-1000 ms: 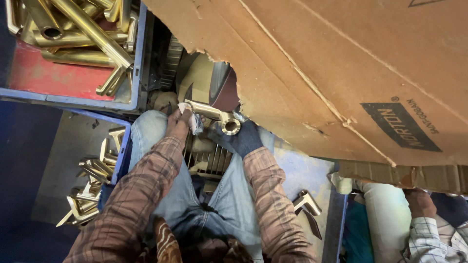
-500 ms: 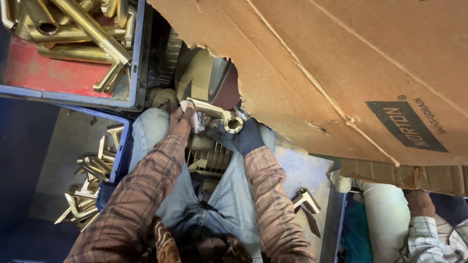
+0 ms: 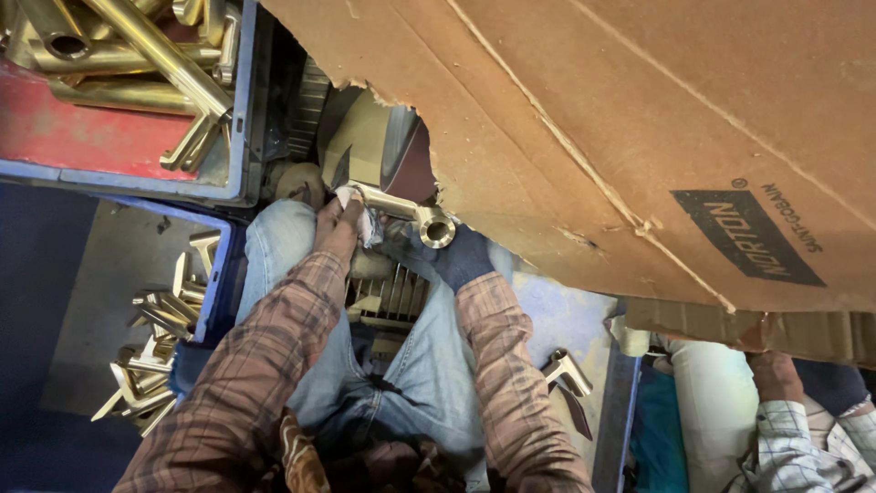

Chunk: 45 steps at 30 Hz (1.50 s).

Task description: The person sits on the floor and repeatedly rubs brass-colored metal parts with a white cloth. They handle the parts one at a time, turning them over to wipe different surfaces, and place finished pieces into a blue bin.

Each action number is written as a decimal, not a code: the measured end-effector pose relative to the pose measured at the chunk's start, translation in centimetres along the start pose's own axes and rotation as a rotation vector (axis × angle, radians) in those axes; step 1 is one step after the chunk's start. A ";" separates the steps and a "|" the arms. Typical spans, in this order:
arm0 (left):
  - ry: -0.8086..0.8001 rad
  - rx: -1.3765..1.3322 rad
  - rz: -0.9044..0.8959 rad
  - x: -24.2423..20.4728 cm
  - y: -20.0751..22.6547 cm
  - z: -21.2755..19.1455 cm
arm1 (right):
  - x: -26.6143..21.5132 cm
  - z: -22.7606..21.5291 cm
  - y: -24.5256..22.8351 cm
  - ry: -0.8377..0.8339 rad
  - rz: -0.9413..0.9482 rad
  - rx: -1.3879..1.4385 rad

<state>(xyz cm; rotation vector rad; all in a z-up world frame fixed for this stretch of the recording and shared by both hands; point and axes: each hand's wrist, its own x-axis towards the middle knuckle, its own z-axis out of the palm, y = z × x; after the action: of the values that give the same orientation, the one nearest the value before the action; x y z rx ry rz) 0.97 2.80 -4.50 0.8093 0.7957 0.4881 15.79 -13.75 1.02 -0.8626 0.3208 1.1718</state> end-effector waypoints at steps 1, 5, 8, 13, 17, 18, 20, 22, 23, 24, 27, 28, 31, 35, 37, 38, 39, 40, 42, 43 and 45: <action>-0.005 -0.043 -0.035 -0.1 0.0 0.1 | 0.0 0.0 0.0 -0.003 -0.010 -0.042; -0.025 -0.122 -0.069 -0.4 0.0 0.6 | -0.4 -0.5 0.0 -0.016 -0.111 -0.419; -0.024 -0.083 -0.055 -0.3 -0.4 0.8 | -1.1 -0.8 -0.3 -0.020 -0.269 -1.006; 0.016 0.016 -0.028 0.1 -1.6 0.7 | -1.3 -1.3 -1.2 -0.006 -0.388 -1.640; 0.021 -0.044 -0.020 0.4 -2.3 0.9 | -1.0 -2.9 -1.2 0.002 -0.371 -1.720; 0.022 -0.015 -0.014 0.3 -2.4 1.0 | -0.8 -3.5 -1.2 0.010 -0.349 -1.675; 0.025 0.045 0.001 0.3 -2.5 1.0 | -0.1 -4.5 -1.0 -0.086 -0.166 -0.688; 0.034 0.032 0.004 0.2 -2.7 1.1 | 0.2 -5.5 -0.9 -0.103 -0.039 -0.103; 0.038 0.025 0.008 0.3 -2.7 1.3 | 0.4 -5.7 -0.9 -0.085 -0.008 -0.014; 0.043 0.011 -0.004 0.4 -2.6 1.4 | 0.5 -5.8 -1.0 -0.066 0.023 0.075; 0.051 -0.012 -0.042 0.3 -2.7 1.8 | 0.0 -5.6 -1.2 -0.031 0.020 0.060; 0.042 -0.008 -0.052 0.2 -2.7 1.9 | -0.3 -5.2 -1.4 -0.019 0.020 0.055; 0.012 -0.038 -0.062 -0.1 -2.5 2.1 | -1.6 -3.3 -1.8 0.024 -0.103 -0.303; 0.000 -0.001 -0.046 -0.5 -2.2 2.5 | -3.9 -1.1 -2.5 0.113 -0.572 -1.692; -0.002 0.028 -0.052 -0.6 -2.0 2.6 | -4.4 -0.1 -2.7 0.138 -0.636 -2.025; -0.003 0.042 -0.053 -0.6 -1.9 2.7 | -4.5 0.3 -2.9 0.140 -0.585 -2.011; 0.002 0.049 -0.043 -0.7 -1.9 2.8 | -4.7 0.5 -3.0 0.143 -0.531 -1.995; 0.007 0.056 -0.032 -0.7 -1.8 3.0 | -4.8 0.7 -3.1 0.159 -0.523 -2.027; 0.001 0.040 -0.019 -0.8 -1.7 3.2 | -5.0 0.9 -3.3 0.190 -0.510 -2.091; -0.011 0.019 -0.018 -0.9 -1.7 3.2 | -5.2 0.8 -3.2 0.162 -0.530 -1.977; -0.018 0.035 -0.020 -1.1 -1.7 3.3 | -5.5 0.6 -3.1 0.107 -0.564 -1.747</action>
<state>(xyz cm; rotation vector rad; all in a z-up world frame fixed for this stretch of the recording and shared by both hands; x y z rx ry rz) 3.06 -0.42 -3.91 0.8366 0.7972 0.4490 16.36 -17.35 6.17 -2.2978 -1.0123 0.6354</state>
